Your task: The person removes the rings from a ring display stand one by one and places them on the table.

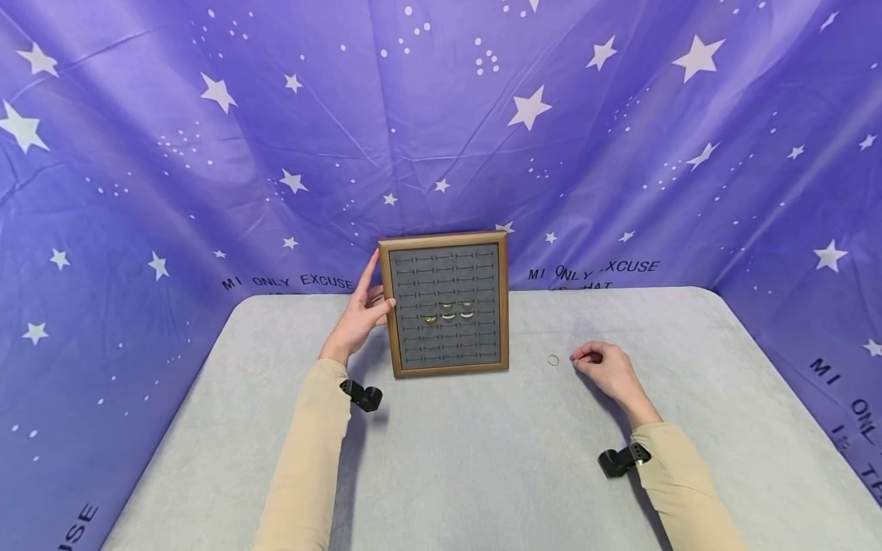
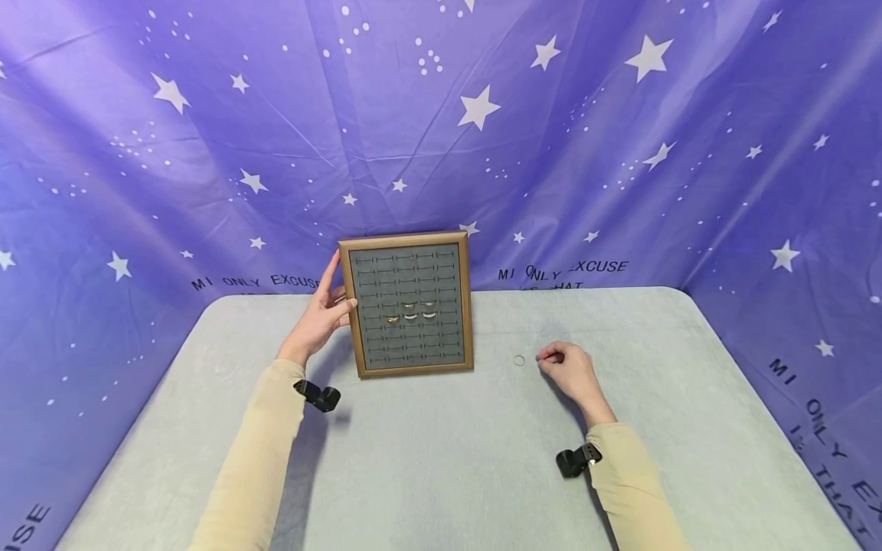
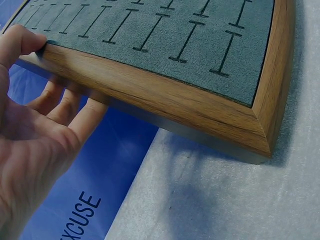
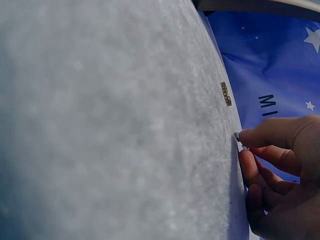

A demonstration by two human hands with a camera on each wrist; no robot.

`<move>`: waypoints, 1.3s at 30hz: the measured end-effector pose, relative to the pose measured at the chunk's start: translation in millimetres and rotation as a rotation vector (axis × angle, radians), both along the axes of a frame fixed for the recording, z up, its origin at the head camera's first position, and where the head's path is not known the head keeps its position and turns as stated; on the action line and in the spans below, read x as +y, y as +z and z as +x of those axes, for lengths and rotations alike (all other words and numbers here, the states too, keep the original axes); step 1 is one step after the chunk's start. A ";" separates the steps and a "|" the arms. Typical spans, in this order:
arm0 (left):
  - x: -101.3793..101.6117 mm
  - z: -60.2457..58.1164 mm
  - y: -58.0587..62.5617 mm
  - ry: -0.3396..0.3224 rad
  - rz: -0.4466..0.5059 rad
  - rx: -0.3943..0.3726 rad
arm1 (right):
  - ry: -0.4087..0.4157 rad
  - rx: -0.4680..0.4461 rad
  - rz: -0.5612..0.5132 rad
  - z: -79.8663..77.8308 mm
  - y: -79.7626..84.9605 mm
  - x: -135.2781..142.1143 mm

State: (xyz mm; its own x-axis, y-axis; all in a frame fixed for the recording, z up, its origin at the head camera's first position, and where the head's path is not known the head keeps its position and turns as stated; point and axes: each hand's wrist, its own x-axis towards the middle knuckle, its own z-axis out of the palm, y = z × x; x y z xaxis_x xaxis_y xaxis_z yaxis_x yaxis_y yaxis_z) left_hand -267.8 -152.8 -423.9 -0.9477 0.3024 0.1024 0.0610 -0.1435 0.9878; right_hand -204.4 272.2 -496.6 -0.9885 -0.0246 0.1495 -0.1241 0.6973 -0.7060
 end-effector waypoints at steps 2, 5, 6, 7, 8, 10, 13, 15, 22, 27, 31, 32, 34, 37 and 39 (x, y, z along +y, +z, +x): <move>-0.6 0.6 0.3 0.003 -0.002 -0.005 | 0.005 -0.009 0.000 0.1 0.0 0.2; -0.9 1.1 0.7 0.006 -0.009 -0.008 | 0.010 -0.025 0.000 0.6 0.5 1.2; -1.0 1.0 0.8 0.006 -0.011 -0.008 | 0.010 -0.029 0.001 1.0 1.0 1.5; -1.0 0.8 0.8 0.005 -0.011 -0.008 | 0.011 -0.033 0.001 1.3 1.6 1.9; -1.0 0.7 0.8 0.005 -0.012 -0.008 | 0.009 -0.033 0.000 1.6 2.4 2.1; -0.8 0.1 0.9 0.002 -0.012 -0.008 | 0.002 -0.029 0.001 2.3 3.9 2.6; -0.6 -0.1 1.3 0.006 -0.012 -0.011 | -0.005 -0.012 -0.004 3.1 6.3 2.4; -0.4 -0.1 1.5 0.009 -0.012 -0.013 | -0.012 0.000 -0.008 3.6 8.1 1.5; 0.0 -0.4 1.1 0.004 -0.010 -0.012 | -0.003 -0.007 -0.076 3.3 16.0 -5.5; 0.1 -0.7 0.1 0.014 -0.020 -0.005 | 0.028 -0.017 -0.151 3.6 21.8 -14.8; -0.1 -0.6 -0.3 0.020 -0.025 -0.003 | 0.043 0.005 -0.183 3.5 25.2 -23.3; -0.3 -0.9 -0.5 0.017 -0.019 -0.005 | 0.045 0.010 -0.197 3.7 26.2 -25.4; -0.7 -1.3 -1.2 0.010 -0.006 -0.008 | 0.046 0.018 -0.212 3.9 27.5 -29.8; -0.8 -1.9 -1.7 0.003 0.004 -0.009 | 0.047 0.034 -0.240 3.9 28.4 -36.0; -0.3 -2.1 -1.8 0.006 -0.002 -0.006 | 0.050 0.043 -0.259 4.1 29.2 -40.3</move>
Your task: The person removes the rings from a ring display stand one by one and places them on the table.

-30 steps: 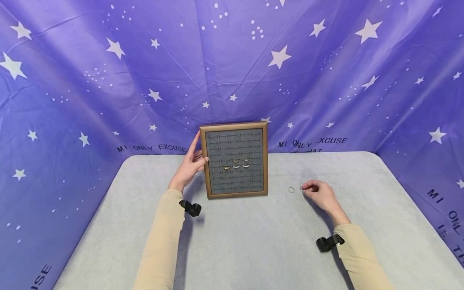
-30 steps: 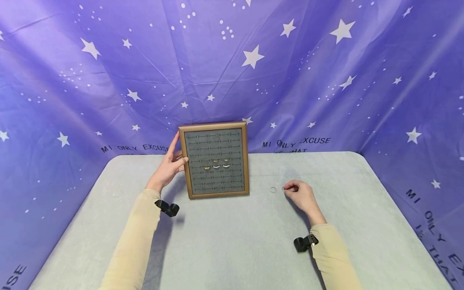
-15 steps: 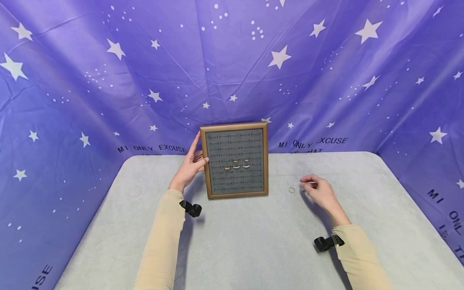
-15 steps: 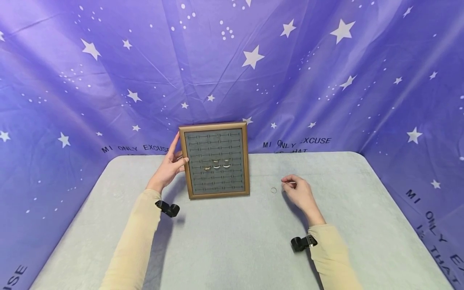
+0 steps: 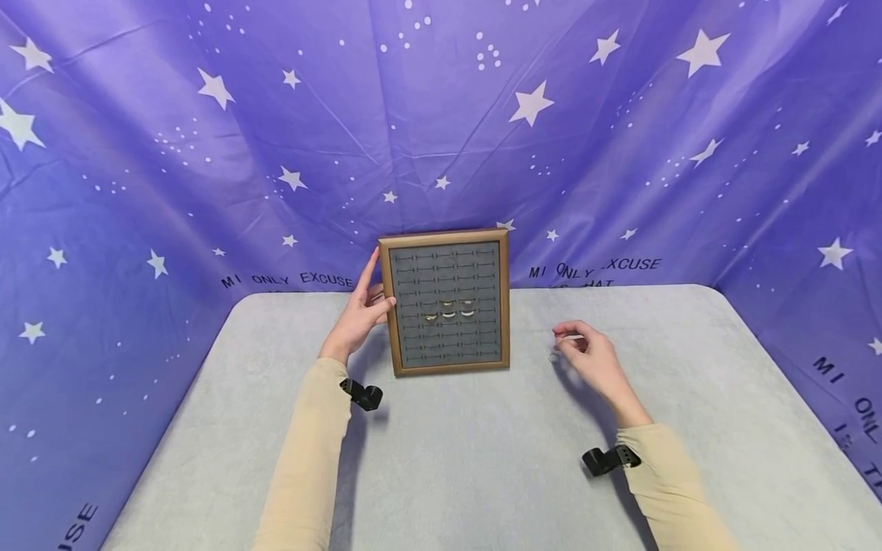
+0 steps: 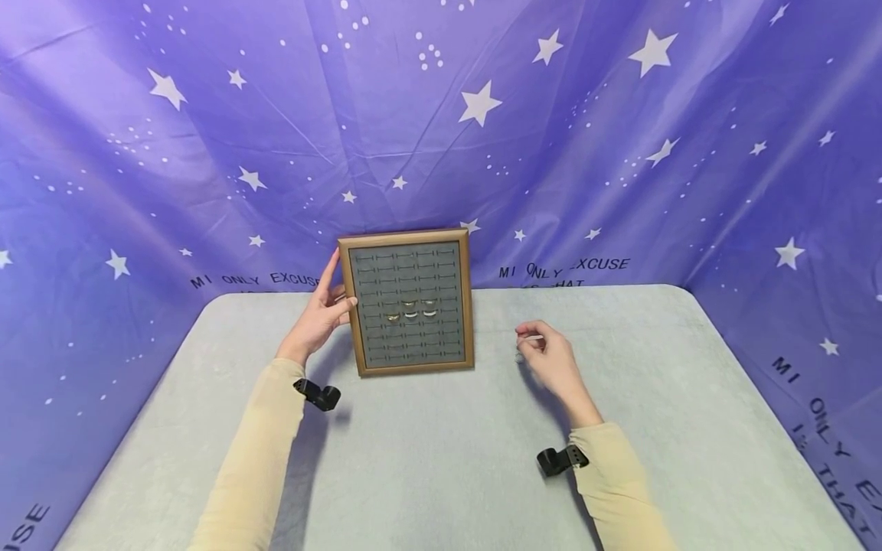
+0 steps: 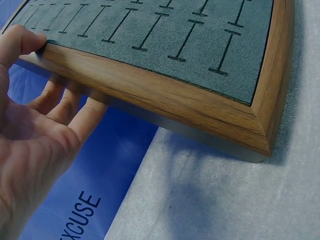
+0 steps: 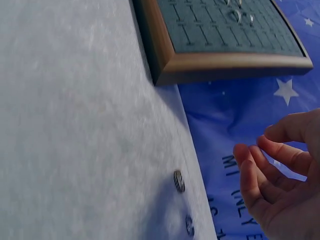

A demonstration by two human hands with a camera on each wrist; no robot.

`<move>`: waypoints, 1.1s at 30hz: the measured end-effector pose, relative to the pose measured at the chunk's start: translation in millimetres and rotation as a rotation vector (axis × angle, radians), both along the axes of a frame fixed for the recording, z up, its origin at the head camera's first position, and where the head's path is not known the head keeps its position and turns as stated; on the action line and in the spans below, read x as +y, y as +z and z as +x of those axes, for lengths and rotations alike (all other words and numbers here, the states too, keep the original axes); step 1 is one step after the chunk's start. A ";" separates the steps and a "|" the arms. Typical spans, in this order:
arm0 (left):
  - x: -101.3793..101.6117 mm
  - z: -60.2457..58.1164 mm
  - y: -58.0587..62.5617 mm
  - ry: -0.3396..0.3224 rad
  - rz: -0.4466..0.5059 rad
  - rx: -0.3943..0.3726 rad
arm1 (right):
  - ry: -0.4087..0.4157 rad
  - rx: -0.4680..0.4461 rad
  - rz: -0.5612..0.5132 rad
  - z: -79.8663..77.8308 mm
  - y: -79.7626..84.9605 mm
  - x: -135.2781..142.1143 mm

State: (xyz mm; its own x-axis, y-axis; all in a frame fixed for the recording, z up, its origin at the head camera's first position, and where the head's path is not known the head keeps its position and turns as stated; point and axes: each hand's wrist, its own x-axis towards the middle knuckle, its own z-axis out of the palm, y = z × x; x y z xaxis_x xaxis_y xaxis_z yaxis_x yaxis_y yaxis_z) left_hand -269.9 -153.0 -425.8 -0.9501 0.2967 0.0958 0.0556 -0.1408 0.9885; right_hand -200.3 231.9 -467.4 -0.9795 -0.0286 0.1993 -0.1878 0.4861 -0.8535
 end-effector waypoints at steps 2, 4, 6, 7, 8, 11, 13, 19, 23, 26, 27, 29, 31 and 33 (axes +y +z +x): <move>-0.1 0.8 0.8 0.009 -0.014 0.002 | 0.008 0.005 -0.029 -0.2 1.7 -5.0; 0.0 1.1 1.3 0.013 -0.018 0.002 | 0.021 0.001 -0.070 -0.4 4.0 -9.8; 0.4 1.3 1.8 0.013 -0.020 -0.002 | 0.034 -0.001 -0.099 -0.5 6.3 -14.6; 0.5 1.4 2.0 0.013 -0.020 -0.004 | 0.040 -0.002 -0.113 -0.7 7.1 -16.9; 0.6 1.3 2.1 0.012 -0.019 -0.005 | 0.046 0.001 -0.124 -1.0 8.0 -19.0; 0.7 1.5 2.3 0.012 -0.021 -0.007 | 0.058 0.023 -0.130 -1.9 10.4 -25.5; 0.7 1.8 2.7 0.011 -0.022 -0.006 | 0.065 0.035 -0.130 -2.6 11.9 -29.6; 1.0 3.2 4.2 0.004 -0.013 -0.007 | 0.099 0.055 -0.094 -5.5 14.9 -41.5; 0.7 3.1 3.2 0.004 -0.015 -0.004 | 0.122 0.065 -0.075 -8.1 19.3 -50.0; -0.6 -1.5 -3.4 0.007 -0.006 -0.009 | 0.127 0.078 -0.071 -9.7 25.1 -56.5; -1.2 -3.4 -6.1 0.007 -0.002 -0.011 | 0.127 0.082 -0.068 -10.2 27.4 -58.6; -2.2 -7.3 -11.5 0.007 0.007 -0.014 | 0.130 0.093 -0.060 -10.5 32.0 -62.7; -2.9 -9.8 -15.3 0.008 0.011 -0.010 | 0.137 0.102 -0.045 -10.9 35.8 -66.6; -3.1 -10.4 -16.8 0.008 0.013 -0.002 | 0.144 0.110 -0.035 -11.7 39.2 -70.2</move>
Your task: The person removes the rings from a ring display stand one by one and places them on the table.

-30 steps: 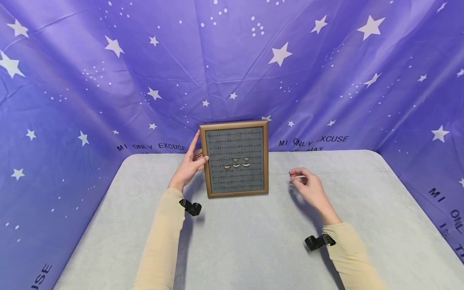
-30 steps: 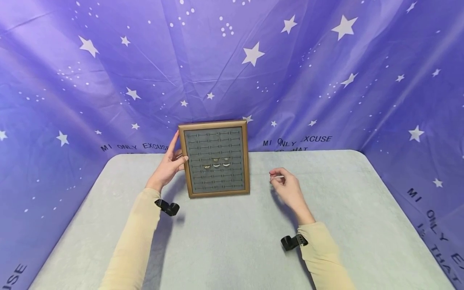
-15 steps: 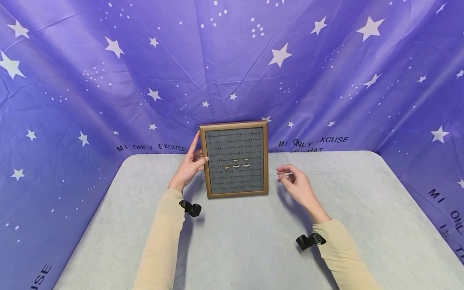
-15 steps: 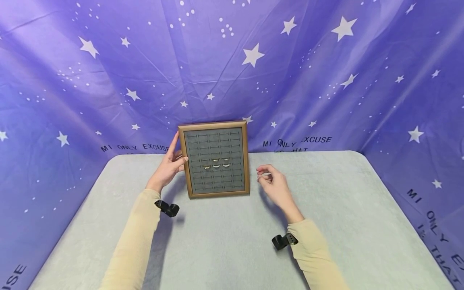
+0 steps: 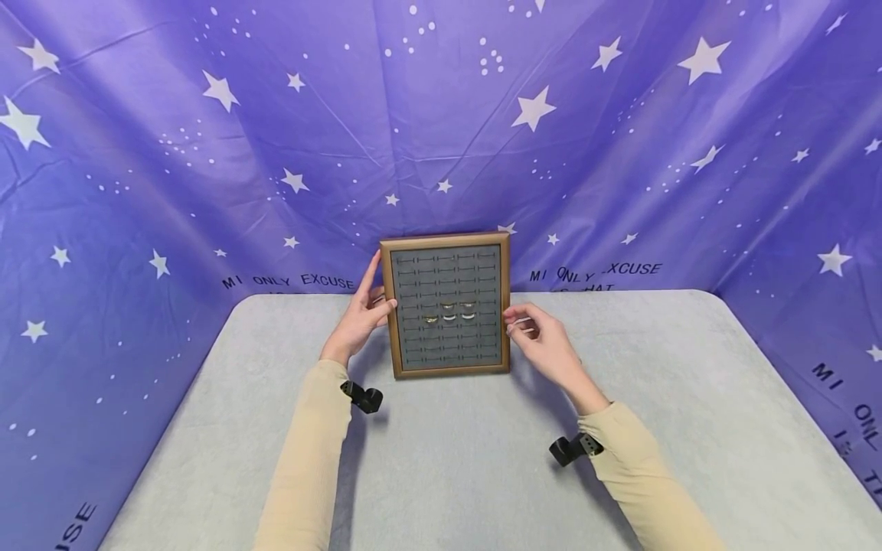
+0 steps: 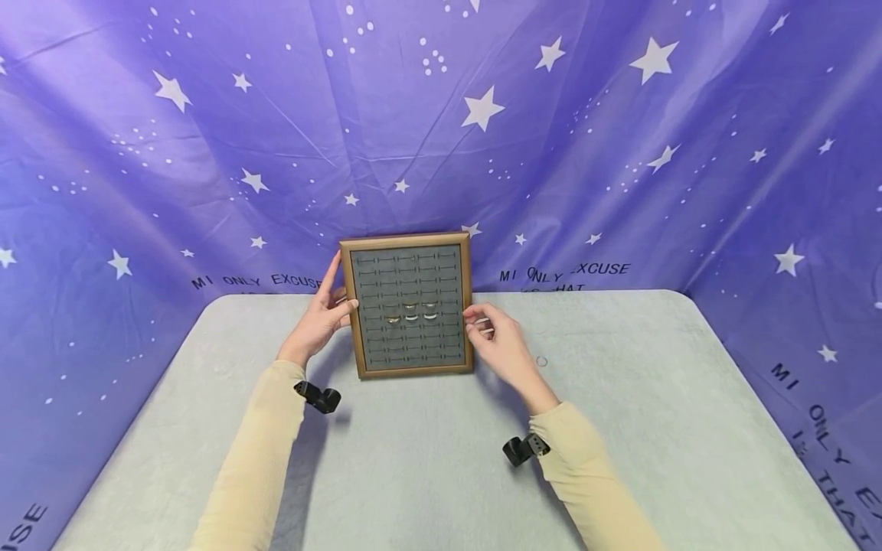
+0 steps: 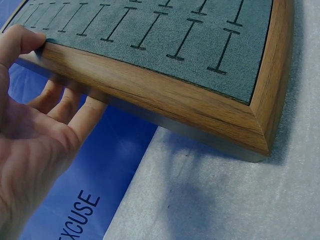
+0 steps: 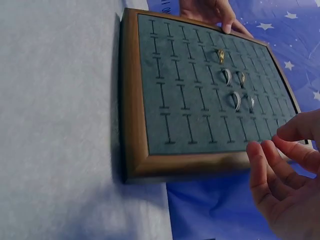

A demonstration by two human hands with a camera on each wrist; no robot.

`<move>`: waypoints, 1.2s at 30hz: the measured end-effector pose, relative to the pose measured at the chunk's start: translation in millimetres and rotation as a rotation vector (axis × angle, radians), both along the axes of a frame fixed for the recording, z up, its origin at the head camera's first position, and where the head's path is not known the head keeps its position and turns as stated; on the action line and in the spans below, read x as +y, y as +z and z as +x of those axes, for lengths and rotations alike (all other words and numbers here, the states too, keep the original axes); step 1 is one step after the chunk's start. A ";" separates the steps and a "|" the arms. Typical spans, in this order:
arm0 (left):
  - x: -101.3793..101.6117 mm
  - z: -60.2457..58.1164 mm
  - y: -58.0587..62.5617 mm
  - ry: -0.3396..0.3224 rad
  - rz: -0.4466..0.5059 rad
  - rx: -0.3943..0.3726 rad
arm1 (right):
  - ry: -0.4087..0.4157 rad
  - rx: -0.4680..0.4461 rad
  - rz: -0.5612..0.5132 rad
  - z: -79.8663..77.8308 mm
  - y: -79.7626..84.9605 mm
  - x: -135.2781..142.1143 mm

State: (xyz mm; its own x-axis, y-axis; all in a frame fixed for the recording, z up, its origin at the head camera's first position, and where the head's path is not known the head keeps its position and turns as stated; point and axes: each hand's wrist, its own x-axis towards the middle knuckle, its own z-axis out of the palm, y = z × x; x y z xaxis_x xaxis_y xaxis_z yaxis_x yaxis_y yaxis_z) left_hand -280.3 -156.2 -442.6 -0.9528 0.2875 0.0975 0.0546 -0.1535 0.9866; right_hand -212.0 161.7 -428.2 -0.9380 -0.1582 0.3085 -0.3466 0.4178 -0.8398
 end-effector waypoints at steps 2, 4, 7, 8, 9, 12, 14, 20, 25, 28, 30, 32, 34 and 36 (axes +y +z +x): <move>-0.2 0.0 -0.8 -0.001 0.003 0.008 | 0.003 0.015 0.011 -1.2 1.9 -3.3; -0.2 0.2 -1.4 -0.001 0.005 0.017 | 0.005 0.028 0.017 -2.3 4.0 -6.4; 0.1 0.3 -1.8 0.003 0.008 0.030 | 0.009 0.063 0.026 -4.3 6.6 -10.8; 0.4 0.2 -2.1 0.003 0.008 0.035 | 0.012 0.074 0.027 -4.9 7.2 -12.1; 0.6 -0.2 -2.4 0.004 0.007 0.040 | 0.016 0.084 0.026 -5.4 8.6 -13.5; 1.0 -1.3 -3.7 0.007 0.009 0.049 | 0.024 0.112 0.024 -7.0 11.0 -17.1; 1.0 -1.8 -4.4 0.004 0.011 0.053 | 0.030 0.124 0.022 -8.0 11.4 -19.2; 0.7 -1.0 -4.7 0.015 0.020 0.044 | 0.040 0.144 0.021 -10.0 12.5 -25.2; 0.5 -0.7 -4.4 0.014 0.032 0.046 | 0.041 0.169 0.017 -12.9 13.9 -30.4; 0.5 -0.6 -4.2 0.015 0.026 0.049 | 0.041 0.191 0.028 -15.2 15.0 -34.7; 0.8 -0.5 -4.1 0.018 0.023 0.046 | 0.045 0.202 0.037 -16.9 15.0 -37.6; 0.9 -0.6 -4.6 0.020 0.019 0.044 | 0.052 0.210 0.042 -18.5 14.9 -40.7; 1.0 -0.8 -5.1 0.018 0.022 0.041 | 0.060 0.214 0.046 -19.7 14.4 -43.3; 0.9 -1.3 -6.1 0.015 0.027 0.039 | 0.066 0.223 0.049 -20.7 14.0 -45.9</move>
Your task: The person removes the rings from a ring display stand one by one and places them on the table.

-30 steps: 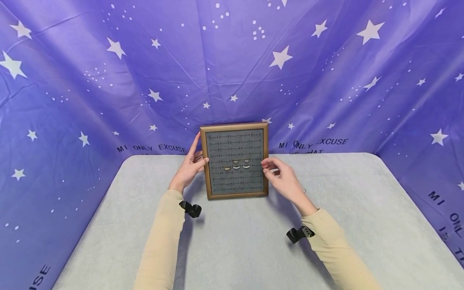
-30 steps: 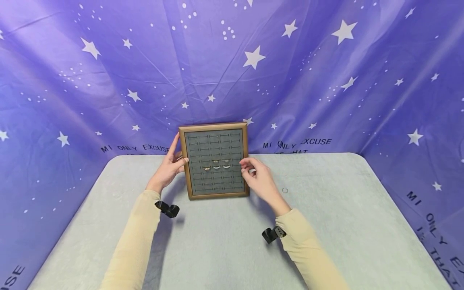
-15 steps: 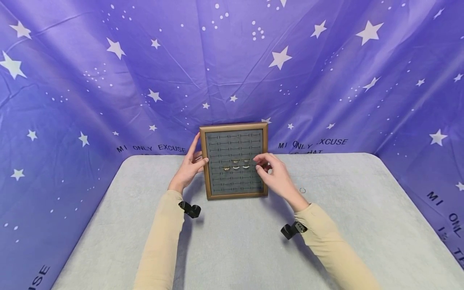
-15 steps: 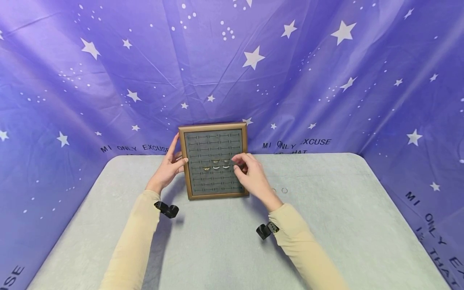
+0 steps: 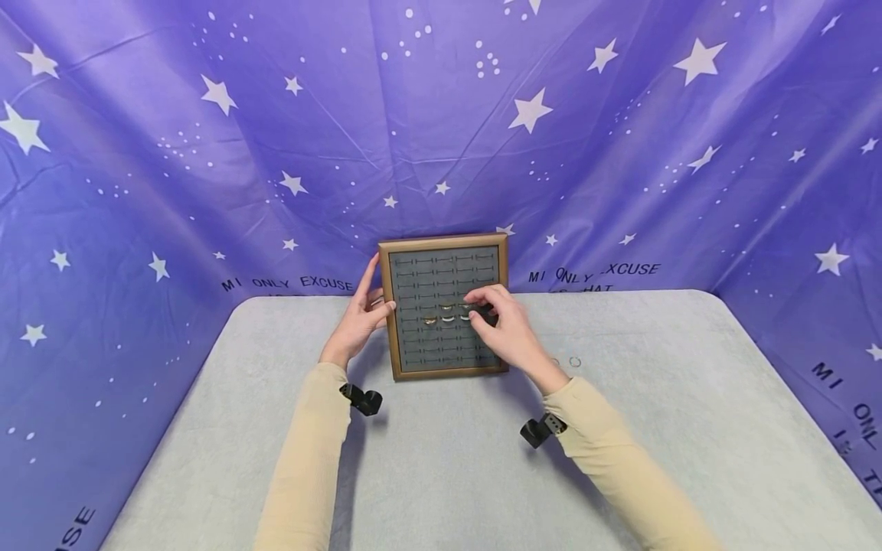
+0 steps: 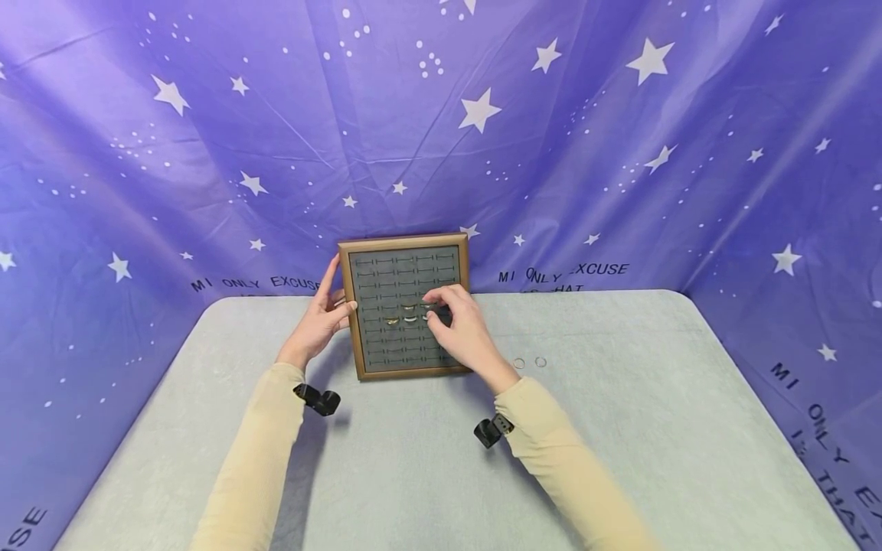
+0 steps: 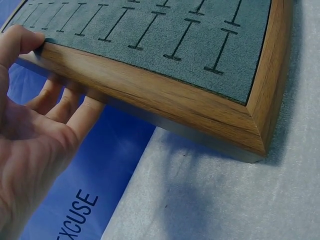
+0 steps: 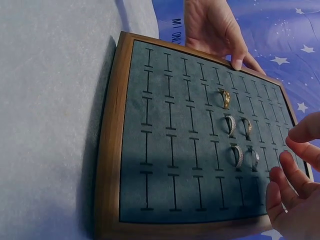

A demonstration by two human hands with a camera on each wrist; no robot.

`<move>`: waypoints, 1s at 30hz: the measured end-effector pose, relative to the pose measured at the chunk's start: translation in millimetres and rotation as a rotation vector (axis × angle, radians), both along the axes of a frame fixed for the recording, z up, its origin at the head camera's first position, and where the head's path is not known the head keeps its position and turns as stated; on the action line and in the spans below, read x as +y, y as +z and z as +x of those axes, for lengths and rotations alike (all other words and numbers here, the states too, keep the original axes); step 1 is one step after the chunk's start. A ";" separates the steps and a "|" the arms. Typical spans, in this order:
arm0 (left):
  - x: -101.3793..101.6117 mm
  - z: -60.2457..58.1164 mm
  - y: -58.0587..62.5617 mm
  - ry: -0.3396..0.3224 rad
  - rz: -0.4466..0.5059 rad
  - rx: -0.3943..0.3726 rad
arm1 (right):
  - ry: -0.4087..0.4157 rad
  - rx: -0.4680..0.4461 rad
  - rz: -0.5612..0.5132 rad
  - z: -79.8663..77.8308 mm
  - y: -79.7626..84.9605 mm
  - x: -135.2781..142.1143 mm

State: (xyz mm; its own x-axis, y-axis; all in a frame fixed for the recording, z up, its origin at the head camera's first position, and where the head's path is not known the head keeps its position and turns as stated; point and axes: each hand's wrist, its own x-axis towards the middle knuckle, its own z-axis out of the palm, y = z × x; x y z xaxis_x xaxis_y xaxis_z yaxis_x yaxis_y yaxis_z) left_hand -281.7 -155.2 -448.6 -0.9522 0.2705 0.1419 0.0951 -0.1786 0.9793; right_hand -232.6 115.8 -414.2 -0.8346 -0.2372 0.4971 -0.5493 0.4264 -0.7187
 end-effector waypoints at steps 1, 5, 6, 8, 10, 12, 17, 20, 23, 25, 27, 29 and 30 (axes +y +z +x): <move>-0.3 -0.3 -0.7 -0.002 0.004 -0.001 | 0.002 0.005 0.002 -0.7 -0.5 -1.4; -0.7 -0.1 -1.5 -0.008 0.012 -0.001 | -0.004 0.013 0.024 -3.2 -2.9 -6.4; -0.7 0.1 -1.5 -0.009 0.013 0.000 | -0.007 0.014 0.033 -3.9 -3.9 -7.5; -0.8 0.5 -1.4 -0.009 0.013 0.000 | -0.017 0.010 0.049 -4.6 -5.5 -9.9; -0.8 0.6 -1.4 -0.010 0.012 -0.001 | -0.028 0.015 0.058 -5.0 -6.9 -12.6; -1.0 0.6 -1.5 -0.008 0.009 -0.002 | -0.040 0.026 0.064 -5.5 -8.7 -15.5; -1.6 0.7 -0.7 -0.001 -0.001 0.003 | -0.069 0.077 0.090 -7.4 -14.4 -22.6; -1.5 0.2 -0.3 0.001 -0.006 0.003 | -0.091 0.097 0.110 -7.9 -17.6 -26.2; -1.3 -0.8 0.0 0.002 -0.007 -0.001 | -0.119 0.113 0.131 -8.3 -19.7 -29.2; -1.2 -1.5 -0.3 0.003 -0.007 -0.002 | -0.137 0.122 0.139 -8.8 -20.9 -30.8; -1.1 -2.0 -0.7 0.005 -0.009 -0.001 | -0.153 0.127 0.147 -9.0 -21.6 -32.4; -1.0 -2.2 -1.0 0.008 -0.007 -0.001 | -0.170 0.129 0.149 -9.3 -22.1 -34.0; -1.0 -2.1 -1.0 0.008 -0.007 -0.001 | -0.179 0.129 0.152 -9.4 -22.4 -35.0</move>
